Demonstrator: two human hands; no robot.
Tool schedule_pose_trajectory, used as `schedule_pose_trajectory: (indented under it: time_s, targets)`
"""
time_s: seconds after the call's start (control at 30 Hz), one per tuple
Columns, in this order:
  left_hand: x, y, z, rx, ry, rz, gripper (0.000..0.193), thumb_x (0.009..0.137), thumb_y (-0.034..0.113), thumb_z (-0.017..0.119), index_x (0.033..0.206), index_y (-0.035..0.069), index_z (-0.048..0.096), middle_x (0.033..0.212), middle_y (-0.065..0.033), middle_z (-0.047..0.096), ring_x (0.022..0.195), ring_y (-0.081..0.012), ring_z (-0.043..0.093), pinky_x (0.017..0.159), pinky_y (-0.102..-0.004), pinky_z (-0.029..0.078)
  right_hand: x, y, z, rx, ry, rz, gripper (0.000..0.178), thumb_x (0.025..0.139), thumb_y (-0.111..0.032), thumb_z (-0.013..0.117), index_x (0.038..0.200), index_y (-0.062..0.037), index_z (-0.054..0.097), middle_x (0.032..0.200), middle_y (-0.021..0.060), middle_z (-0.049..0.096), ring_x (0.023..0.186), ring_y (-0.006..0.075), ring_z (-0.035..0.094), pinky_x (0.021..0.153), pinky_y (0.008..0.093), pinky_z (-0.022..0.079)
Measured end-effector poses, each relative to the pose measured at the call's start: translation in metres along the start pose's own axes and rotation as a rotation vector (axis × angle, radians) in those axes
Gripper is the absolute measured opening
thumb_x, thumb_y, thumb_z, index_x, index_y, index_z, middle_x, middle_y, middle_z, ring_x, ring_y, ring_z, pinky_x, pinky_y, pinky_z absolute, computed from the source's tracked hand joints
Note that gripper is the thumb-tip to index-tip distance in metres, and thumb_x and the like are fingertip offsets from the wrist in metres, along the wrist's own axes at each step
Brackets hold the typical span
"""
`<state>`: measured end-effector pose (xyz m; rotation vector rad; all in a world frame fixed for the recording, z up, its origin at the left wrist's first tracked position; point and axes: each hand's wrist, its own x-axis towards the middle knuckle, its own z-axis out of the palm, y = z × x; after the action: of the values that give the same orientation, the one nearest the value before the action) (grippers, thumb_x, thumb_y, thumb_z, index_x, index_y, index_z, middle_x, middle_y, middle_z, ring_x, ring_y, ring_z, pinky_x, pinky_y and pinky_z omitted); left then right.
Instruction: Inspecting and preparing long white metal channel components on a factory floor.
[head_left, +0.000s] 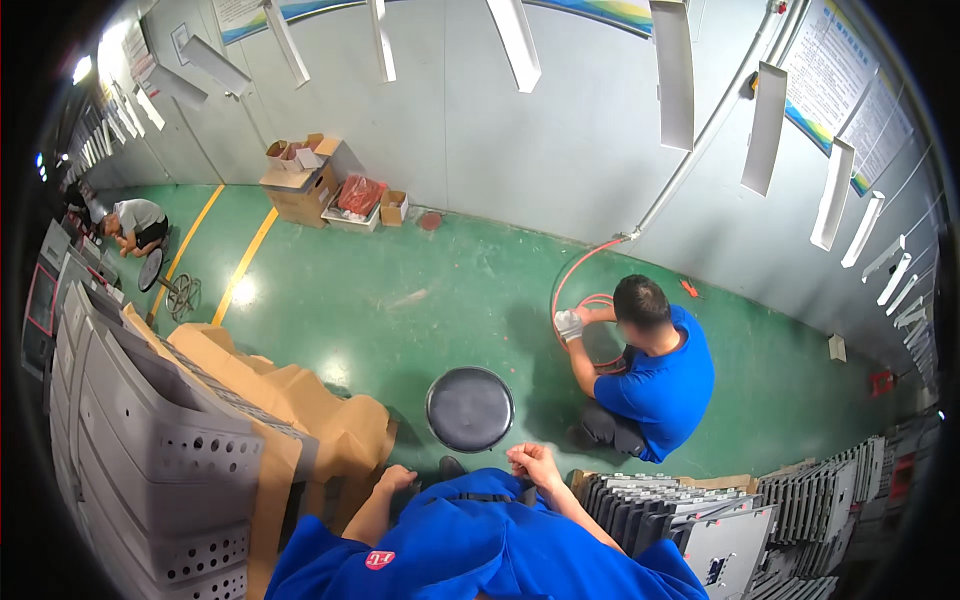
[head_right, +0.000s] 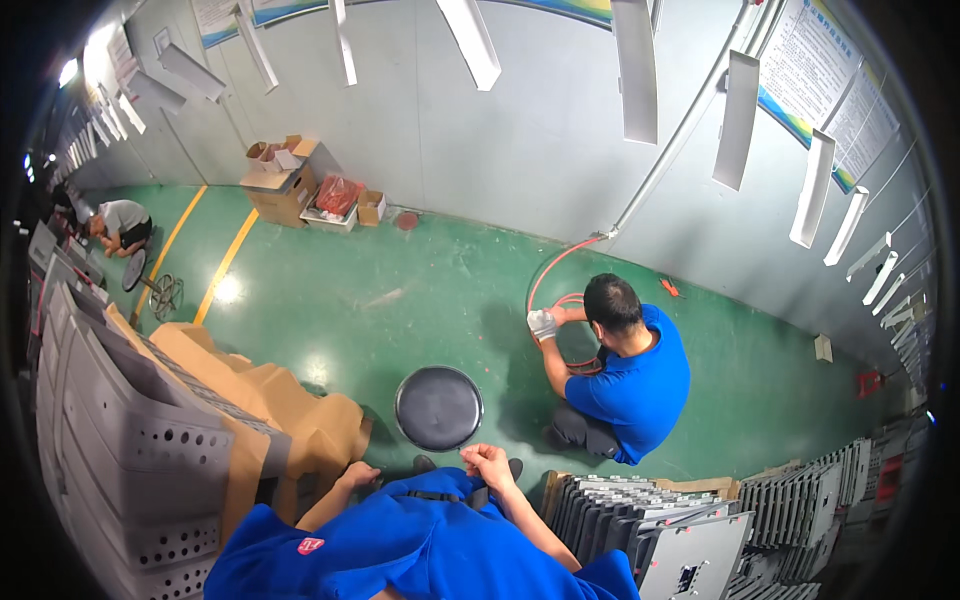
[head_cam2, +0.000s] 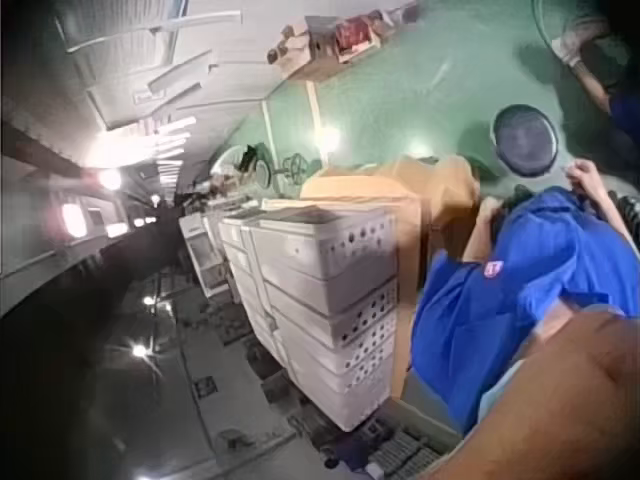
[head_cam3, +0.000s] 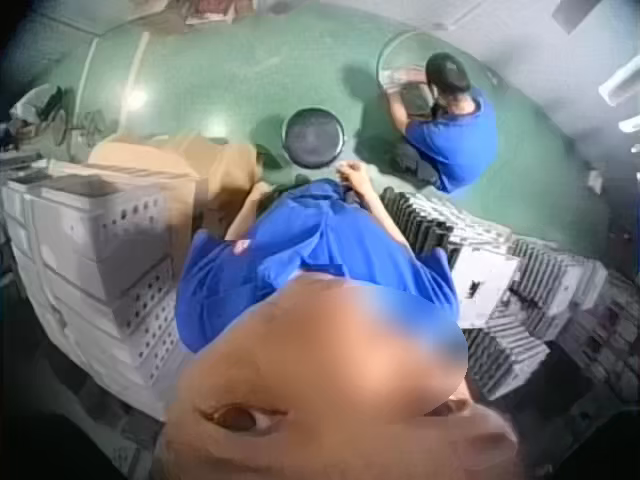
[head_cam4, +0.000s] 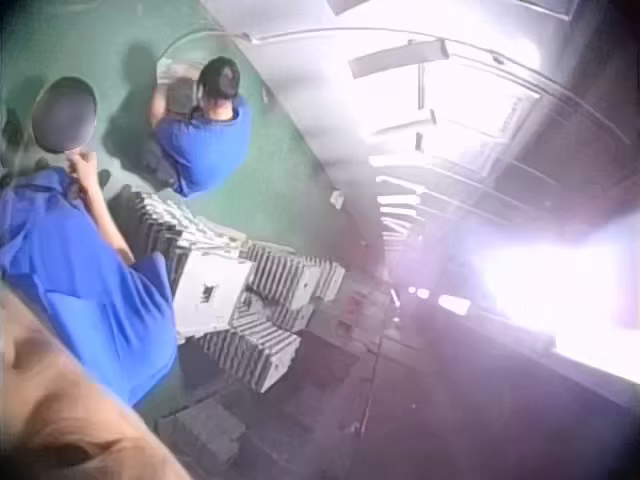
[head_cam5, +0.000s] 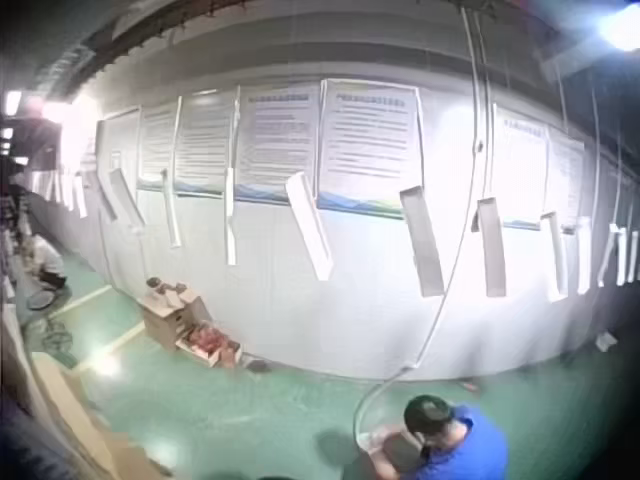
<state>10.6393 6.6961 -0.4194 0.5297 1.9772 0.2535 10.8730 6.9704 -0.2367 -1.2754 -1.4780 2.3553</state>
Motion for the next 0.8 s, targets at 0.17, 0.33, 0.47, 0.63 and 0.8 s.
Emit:
schedule_pose_trajectory:
  time_s: [0.17, 0.33, 0.47, 0.63, 0.8]
  targets:
    - [-0.003, -0.017, -0.014, 0.041, -0.008, -0.011, 0.039, 0.077, 0.043, 0.056, 0.069, 0.007, 0.07, 0.074, -0.0163, 0.066, 0.075, -0.0303, 0.065, 0.072, -0.0391, 0.05, -0.003, 0.01, 0.014, 0.043, -0.008, -0.014, 0.015, 0.085, -0.018, 0.066, 0.086, -0.0027, 0.064, 0.076, 0.0014, 0.063, 0.062, 0.0077, 0.059, 0.056, 0.0221, 0.05]
    - [0.003, -0.025, -0.03, 0.094, -0.028, 0.013, 0.036, 0.077, 0.04, 0.055, 0.07, 0.007, 0.071, 0.079, -0.0145, 0.068, 0.08, -0.0297, 0.066, 0.075, -0.0402, 0.05, 0.0, 0.013, 0.01, 0.051, -0.004, -0.031, 0.015, 0.086, -0.015, 0.064, 0.092, -0.0015, 0.064, 0.079, 0.0022, 0.063, 0.061, 0.0079, 0.058, 0.057, 0.0218, 0.05]
    - [0.01, -0.011, -0.042, 0.101, -0.036, -0.013, 0.037, 0.077, 0.04, 0.053, 0.07, 0.008, 0.071, 0.08, -0.0145, 0.068, 0.081, -0.0293, 0.066, 0.078, -0.0395, 0.049, 0.009, 0.011, 0.007, 0.084, -0.034, -0.051, 0.017, 0.086, -0.016, 0.065, 0.095, -0.0023, 0.063, 0.082, 0.0018, 0.063, 0.064, 0.0072, 0.058, 0.057, 0.0226, 0.051]
    - [0.013, 0.043, -0.051, 0.084, 0.037, 0.182, 0.044, 0.083, 0.043, 0.051, 0.07, 0.004, 0.068, 0.076, -0.0167, 0.066, 0.077, -0.0334, 0.064, 0.073, -0.0408, 0.049, 0.027, -0.009, 0.009, 0.089, -0.073, -0.087, 0.016, 0.086, -0.013, 0.065, 0.098, -0.0028, 0.061, 0.079, 0.0011, 0.063, 0.064, 0.0071, 0.058, 0.056, 0.022, 0.051]
    - [-0.004, 0.133, -0.075, -0.067, 0.14, 0.291, 0.047, 0.088, 0.041, 0.051, 0.066, 0.001, 0.063, 0.067, -0.0156, 0.064, 0.066, -0.0292, 0.062, 0.065, -0.0391, 0.047, 0.046, -0.034, 0.005, 0.087, -0.097, -0.119, 0.026, 0.085, -0.01, 0.063, 0.108, -0.0027, 0.055, 0.079, 0.0043, 0.064, 0.062, 0.0087, 0.058, 0.054, 0.0222, 0.049]
